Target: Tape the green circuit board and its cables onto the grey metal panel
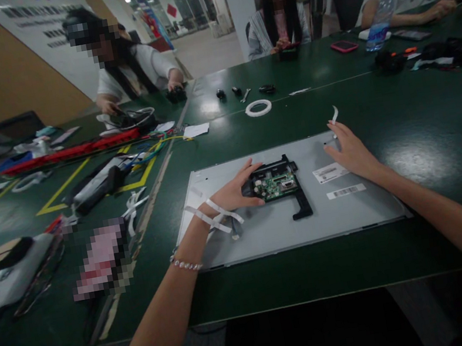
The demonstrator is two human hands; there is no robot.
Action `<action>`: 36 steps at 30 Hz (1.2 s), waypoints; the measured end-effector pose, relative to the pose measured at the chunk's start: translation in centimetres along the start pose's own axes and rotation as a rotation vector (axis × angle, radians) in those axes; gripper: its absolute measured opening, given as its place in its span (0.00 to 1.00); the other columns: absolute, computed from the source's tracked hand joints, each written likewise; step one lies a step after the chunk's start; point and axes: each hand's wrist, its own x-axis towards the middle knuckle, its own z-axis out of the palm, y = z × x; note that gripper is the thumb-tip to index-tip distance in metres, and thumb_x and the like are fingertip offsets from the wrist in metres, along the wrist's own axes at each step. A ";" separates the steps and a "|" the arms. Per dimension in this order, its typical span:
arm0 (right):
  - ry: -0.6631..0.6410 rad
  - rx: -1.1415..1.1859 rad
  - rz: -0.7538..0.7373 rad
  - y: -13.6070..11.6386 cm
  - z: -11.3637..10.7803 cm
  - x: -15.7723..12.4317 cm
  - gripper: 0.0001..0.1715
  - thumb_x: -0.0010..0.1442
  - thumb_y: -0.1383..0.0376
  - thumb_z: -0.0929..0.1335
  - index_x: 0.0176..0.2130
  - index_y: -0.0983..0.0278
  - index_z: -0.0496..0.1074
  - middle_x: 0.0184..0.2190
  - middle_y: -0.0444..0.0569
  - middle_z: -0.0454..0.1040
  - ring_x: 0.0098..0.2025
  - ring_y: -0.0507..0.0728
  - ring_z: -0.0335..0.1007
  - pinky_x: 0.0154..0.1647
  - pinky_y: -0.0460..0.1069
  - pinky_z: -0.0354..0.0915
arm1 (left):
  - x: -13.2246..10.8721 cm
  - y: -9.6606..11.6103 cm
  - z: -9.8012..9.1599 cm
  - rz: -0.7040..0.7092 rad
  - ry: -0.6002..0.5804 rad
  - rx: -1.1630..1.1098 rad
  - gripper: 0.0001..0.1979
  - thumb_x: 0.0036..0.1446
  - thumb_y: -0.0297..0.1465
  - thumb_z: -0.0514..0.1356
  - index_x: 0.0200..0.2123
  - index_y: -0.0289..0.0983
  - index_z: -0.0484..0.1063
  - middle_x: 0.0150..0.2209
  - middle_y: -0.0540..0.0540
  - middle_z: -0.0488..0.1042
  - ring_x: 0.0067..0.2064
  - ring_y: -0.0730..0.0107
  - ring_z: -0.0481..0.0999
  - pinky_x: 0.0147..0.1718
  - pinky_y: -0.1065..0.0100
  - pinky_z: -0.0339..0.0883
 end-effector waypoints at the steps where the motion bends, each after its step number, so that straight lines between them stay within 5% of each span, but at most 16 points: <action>1: 0.003 0.003 0.003 -0.1 -0.1 0.0 0.37 0.58 0.57 0.63 0.64 0.65 0.55 0.63 0.57 0.55 0.65 0.65 0.50 0.65 0.62 0.51 | 0.0 -0.1 0.0 0.004 0.002 -0.008 0.50 0.40 0.38 0.69 0.65 0.39 0.50 0.69 0.37 0.36 0.69 0.45 0.35 0.64 0.47 0.37; 8: 0.153 0.131 0.059 -1.9 -1.3 -0.7 0.28 0.59 0.59 0.62 0.58 0.60 0.65 0.57 0.53 0.66 0.59 0.62 0.61 0.61 0.61 0.57 | 0.0 0.0 0.1 0.010 0.007 -0.031 0.50 0.40 0.36 0.69 0.65 0.39 0.50 0.69 0.38 0.36 0.69 0.44 0.36 0.64 0.47 0.37; 15: -0.074 0.728 0.310 -4.0 -1.2 -1.7 0.17 0.56 0.56 0.67 0.43 0.60 0.75 0.40 0.50 0.76 0.43 0.59 0.74 0.46 0.56 0.69 | 0.0 0.2 0.1 0.014 0.014 -0.023 0.51 0.41 0.36 0.68 0.66 0.38 0.48 0.69 0.37 0.35 0.69 0.45 0.36 0.64 0.46 0.36; 25: -0.167 0.810 0.340 -5.9 -1.2 -2.0 0.31 0.54 0.52 0.69 0.55 0.56 0.64 0.40 0.48 0.77 0.32 0.52 0.70 0.35 0.51 0.69 | 0.1 0.2 0.0 0.025 0.025 -0.027 0.50 0.42 0.38 0.69 0.66 0.40 0.49 0.69 0.40 0.32 0.69 0.46 0.34 0.65 0.48 0.38; 36: -0.249 0.709 0.344 -7.7 -1.9 -2.6 0.18 0.52 0.51 0.71 0.37 0.62 0.76 0.32 0.47 0.76 0.29 0.51 0.66 0.30 0.47 0.63 | 0.6 1.7 0.4 0.136 0.130 -0.254 0.23 0.58 0.36 0.58 0.56 0.39 0.65 0.59 0.42 0.66 0.62 0.61 0.62 0.62 0.56 0.51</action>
